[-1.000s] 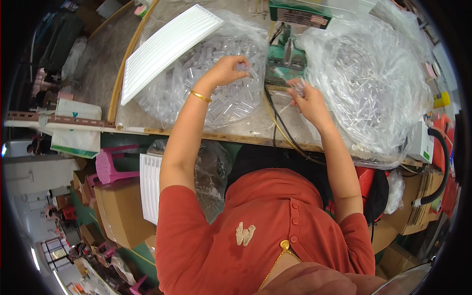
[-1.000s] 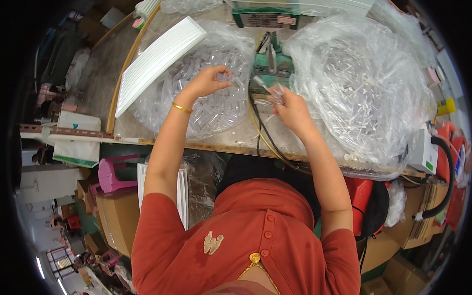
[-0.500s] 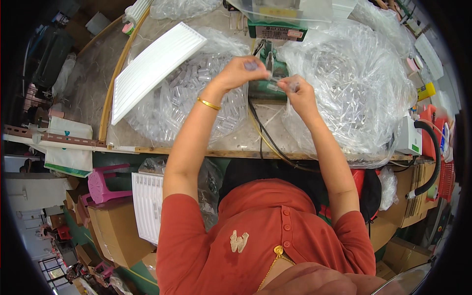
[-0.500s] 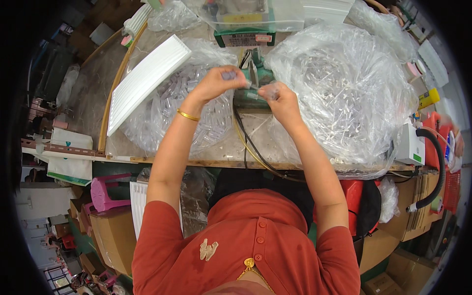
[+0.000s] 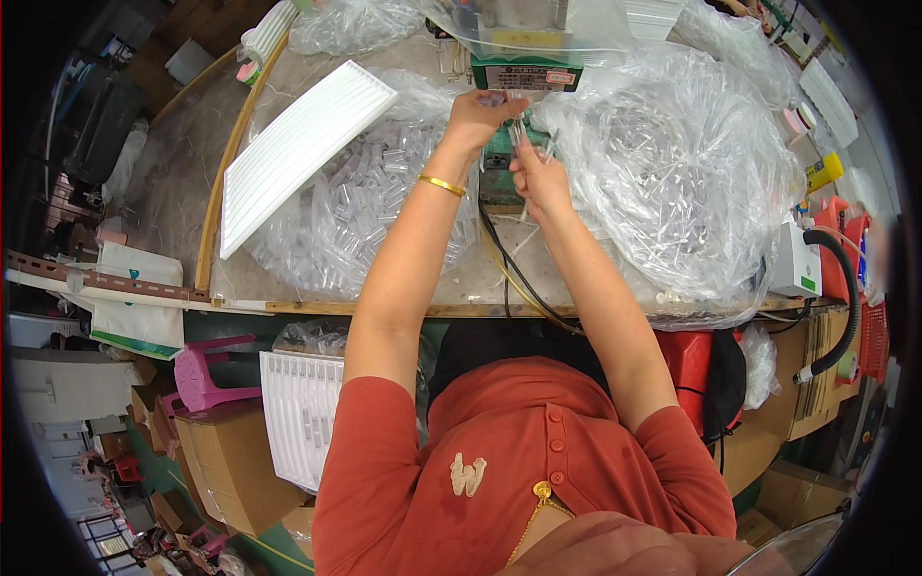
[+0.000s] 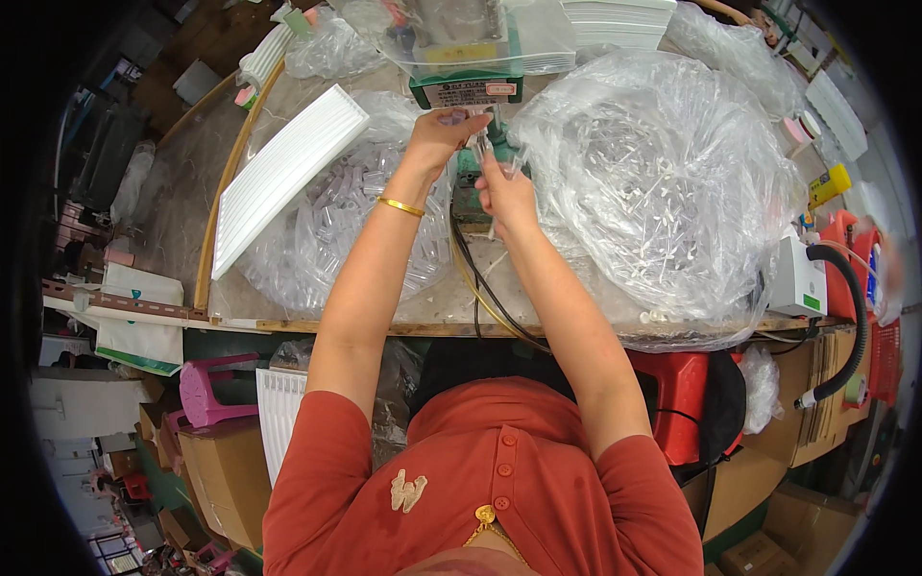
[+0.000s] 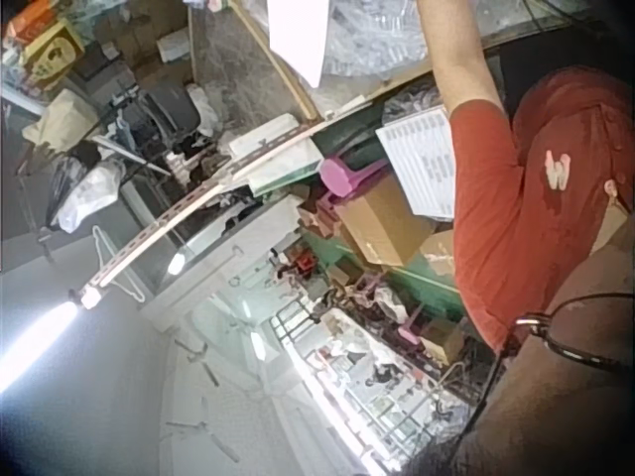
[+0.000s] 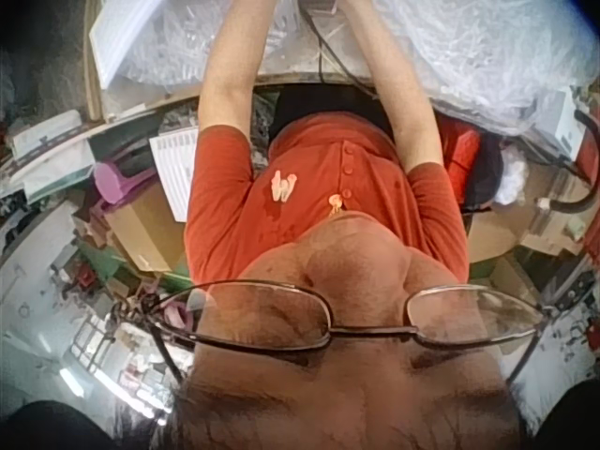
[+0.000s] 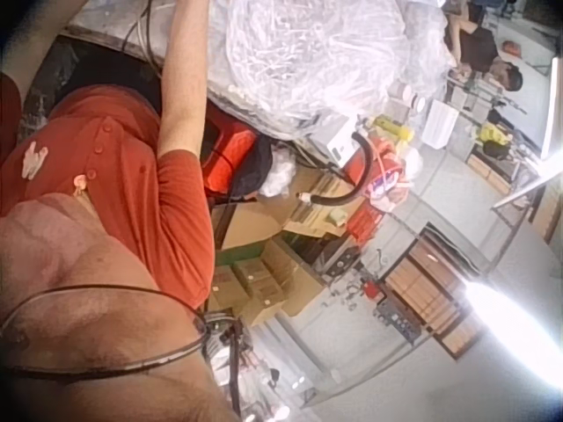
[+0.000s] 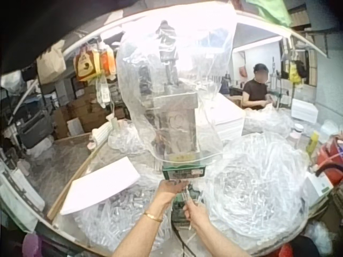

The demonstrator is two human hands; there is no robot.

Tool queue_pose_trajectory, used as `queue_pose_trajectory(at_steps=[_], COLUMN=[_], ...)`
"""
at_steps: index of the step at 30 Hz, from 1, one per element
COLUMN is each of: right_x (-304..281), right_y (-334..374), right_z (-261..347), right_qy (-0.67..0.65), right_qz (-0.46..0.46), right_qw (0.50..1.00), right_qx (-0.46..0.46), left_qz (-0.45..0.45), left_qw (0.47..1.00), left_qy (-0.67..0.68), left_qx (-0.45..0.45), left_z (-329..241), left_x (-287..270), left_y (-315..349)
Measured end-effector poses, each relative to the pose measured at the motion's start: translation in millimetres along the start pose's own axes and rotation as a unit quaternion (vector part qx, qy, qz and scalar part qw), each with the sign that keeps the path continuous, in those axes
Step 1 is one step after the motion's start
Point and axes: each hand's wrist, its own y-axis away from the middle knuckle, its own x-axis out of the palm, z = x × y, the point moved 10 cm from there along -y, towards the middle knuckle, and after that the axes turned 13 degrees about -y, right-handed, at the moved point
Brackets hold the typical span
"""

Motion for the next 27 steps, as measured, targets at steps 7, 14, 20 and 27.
queue_pose_trajectory(at_steps=[7,14,20,27], right_x=[-34.0,-25.7,-18.5,-76.1], right_y=[35.8,48.9,57.3,65.9], right_z=[16.6,37.2,30.9,52.2], right_qy=[0.041,0.013,0.060,0.173], right_qz=[-0.014,0.049,0.076,-0.009], right_qw=[0.999,0.999,0.995,0.985], right_qx=[0.003,-0.008,0.002,-0.002], left_qz=[-0.132,-0.099,-0.175,0.055], left_qw=[0.970,0.984,0.978,0.853], left_qy=[-0.089,0.081,-0.025,-0.518], left_qx=[0.183,0.121,0.115,-0.001], left_z=[-6.0,5.8,-13.9,51.1], left_x=[-14.3,-2.0,-29.9,-105.1], left_y=[9.4,9.0,21.0,62.2])
